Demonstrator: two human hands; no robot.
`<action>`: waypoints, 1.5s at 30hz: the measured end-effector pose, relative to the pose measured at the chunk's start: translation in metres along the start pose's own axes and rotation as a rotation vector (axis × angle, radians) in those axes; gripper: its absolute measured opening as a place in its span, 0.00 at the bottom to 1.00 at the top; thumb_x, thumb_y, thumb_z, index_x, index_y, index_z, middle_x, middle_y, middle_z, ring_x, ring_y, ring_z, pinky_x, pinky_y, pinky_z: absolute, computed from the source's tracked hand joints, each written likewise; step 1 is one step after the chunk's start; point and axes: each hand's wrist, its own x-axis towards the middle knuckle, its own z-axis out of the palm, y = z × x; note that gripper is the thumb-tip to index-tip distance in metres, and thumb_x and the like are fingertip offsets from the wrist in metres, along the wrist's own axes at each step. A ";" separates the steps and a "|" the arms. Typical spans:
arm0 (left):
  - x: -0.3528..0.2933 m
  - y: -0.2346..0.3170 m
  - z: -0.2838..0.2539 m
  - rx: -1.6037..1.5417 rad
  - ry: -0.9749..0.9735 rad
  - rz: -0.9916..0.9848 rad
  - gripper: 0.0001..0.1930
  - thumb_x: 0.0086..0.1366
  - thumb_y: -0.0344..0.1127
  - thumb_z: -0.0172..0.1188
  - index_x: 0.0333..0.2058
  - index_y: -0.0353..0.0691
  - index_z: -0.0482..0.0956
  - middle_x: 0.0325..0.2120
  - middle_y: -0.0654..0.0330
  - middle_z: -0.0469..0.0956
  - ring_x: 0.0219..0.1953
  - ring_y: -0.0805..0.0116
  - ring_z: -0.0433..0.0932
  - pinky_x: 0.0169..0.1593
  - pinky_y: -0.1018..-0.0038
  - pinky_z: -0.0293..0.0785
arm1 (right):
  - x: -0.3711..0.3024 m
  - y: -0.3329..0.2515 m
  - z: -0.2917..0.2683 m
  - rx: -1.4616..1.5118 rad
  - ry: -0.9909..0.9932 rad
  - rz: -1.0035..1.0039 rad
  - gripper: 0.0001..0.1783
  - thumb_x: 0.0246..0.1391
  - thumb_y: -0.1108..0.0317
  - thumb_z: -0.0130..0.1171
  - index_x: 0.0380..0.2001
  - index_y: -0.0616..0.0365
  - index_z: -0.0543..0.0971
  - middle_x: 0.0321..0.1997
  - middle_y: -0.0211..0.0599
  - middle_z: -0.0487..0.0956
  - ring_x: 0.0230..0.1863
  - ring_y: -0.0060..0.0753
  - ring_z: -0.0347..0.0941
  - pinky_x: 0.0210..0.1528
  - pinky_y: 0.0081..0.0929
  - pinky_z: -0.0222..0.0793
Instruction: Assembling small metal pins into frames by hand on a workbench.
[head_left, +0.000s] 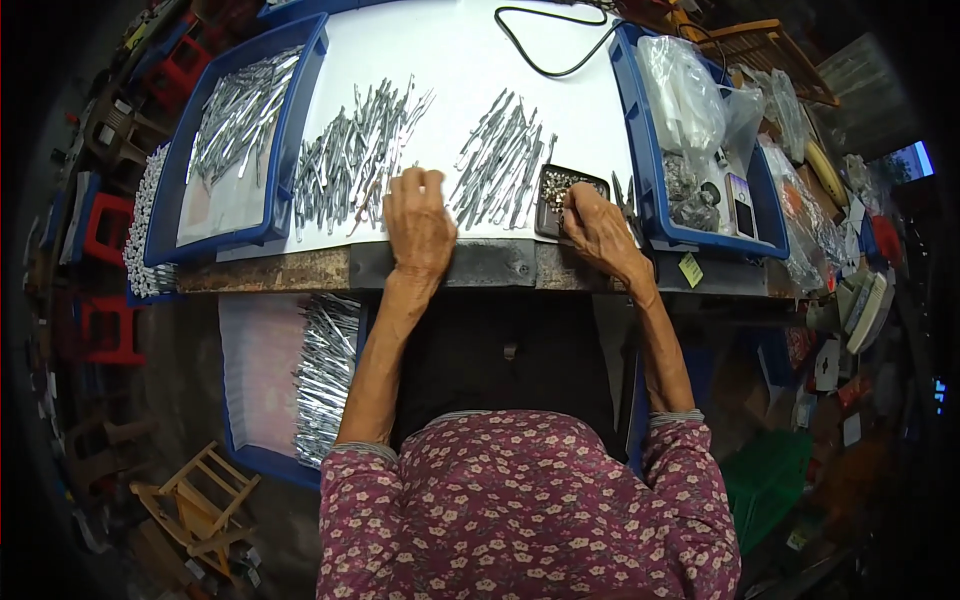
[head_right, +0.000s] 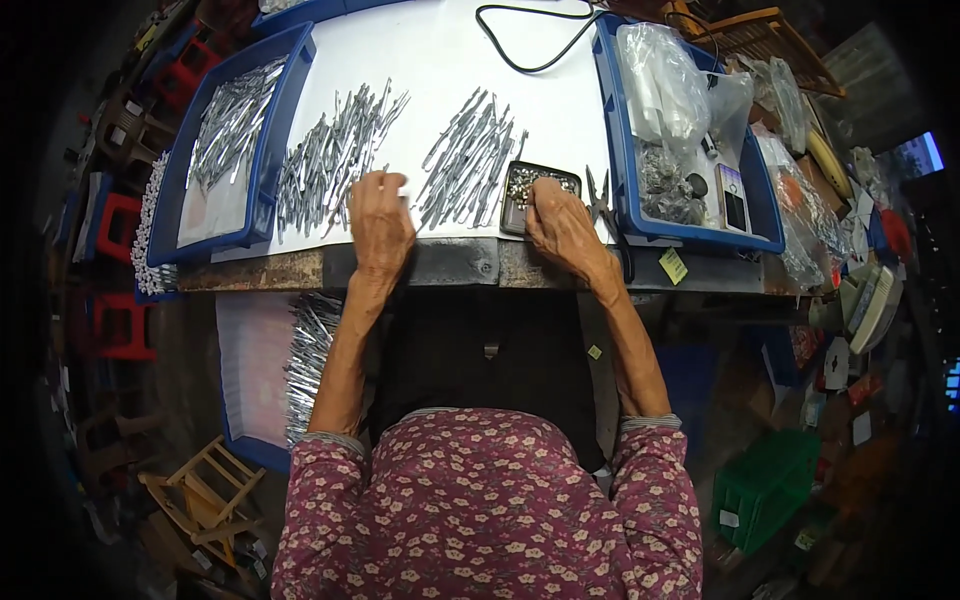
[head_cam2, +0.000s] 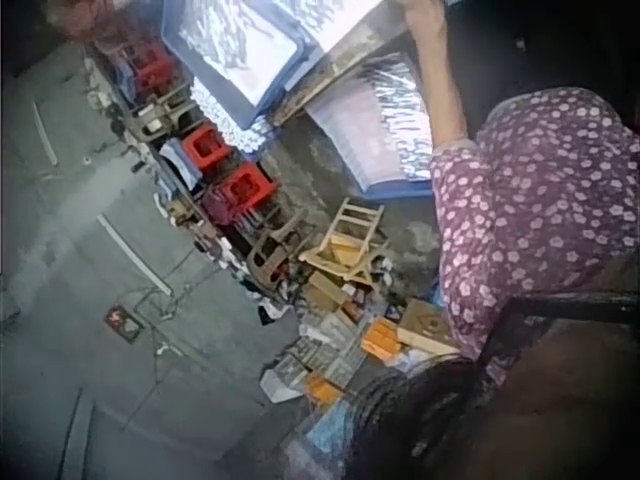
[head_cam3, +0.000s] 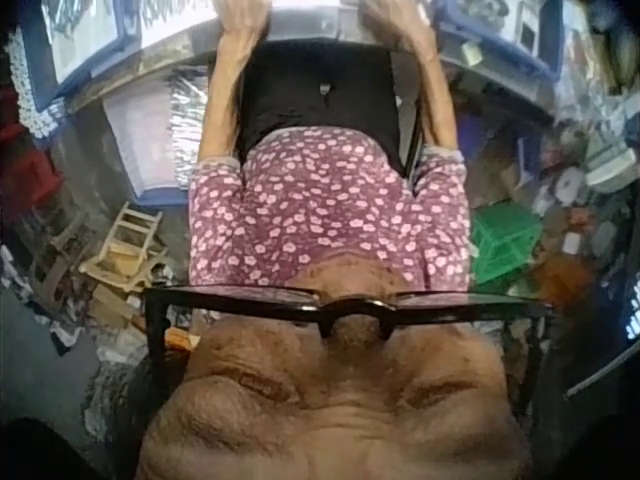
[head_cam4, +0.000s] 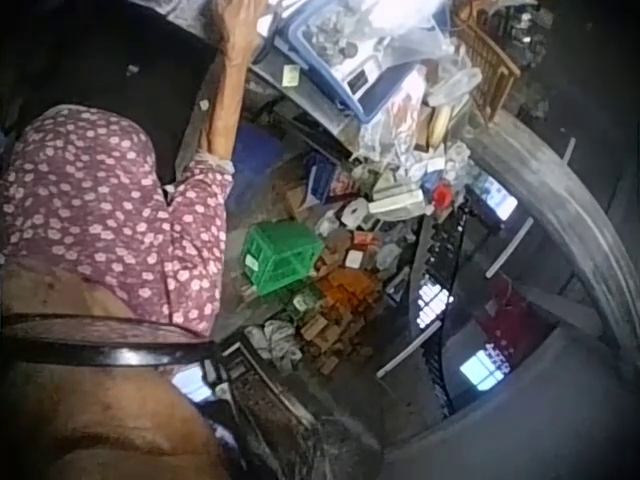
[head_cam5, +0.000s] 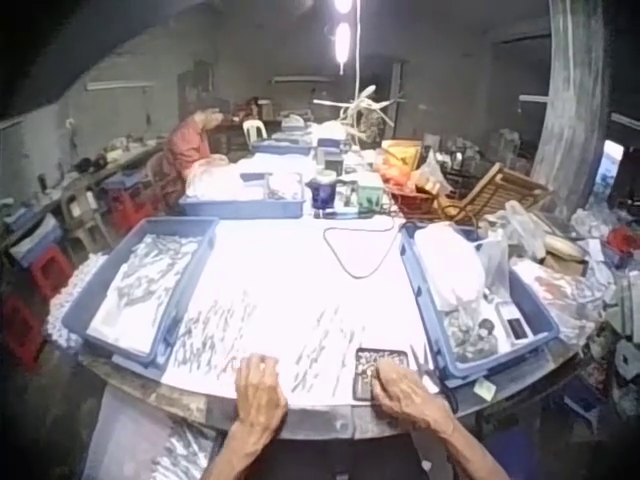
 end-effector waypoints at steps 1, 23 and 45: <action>0.005 0.012 0.002 -0.131 -0.040 -0.003 0.10 0.45 0.19 0.55 0.29 0.34 0.71 0.26 0.52 0.69 0.33 0.58 0.69 0.38 0.67 0.65 | -0.001 0.001 0.001 0.005 0.020 0.033 0.05 0.49 0.72 0.45 0.26 0.63 0.63 0.18 0.45 0.63 0.19 0.44 0.61 0.24 0.36 0.58; 0.018 0.053 0.038 -0.050 -0.273 -0.044 0.07 0.48 0.30 0.53 0.24 0.32 0.70 0.25 0.51 0.67 0.30 0.62 0.67 0.34 0.65 0.62 | 0.001 -0.008 -0.001 0.512 0.087 0.389 0.07 0.52 0.71 0.46 0.33 0.64 0.70 0.25 0.27 0.68 0.25 0.17 0.60 0.27 0.18 0.59; 0.003 0.065 -0.012 -1.959 -0.571 -0.934 0.06 0.58 0.26 0.49 0.35 0.35 0.65 0.22 0.60 0.68 0.18 0.79 0.63 0.19 0.86 0.59 | 0.011 -0.048 -0.005 0.897 0.231 0.466 0.08 0.48 0.74 0.52 0.32 0.64 0.75 0.28 0.28 0.74 0.29 0.15 0.66 0.31 0.13 0.62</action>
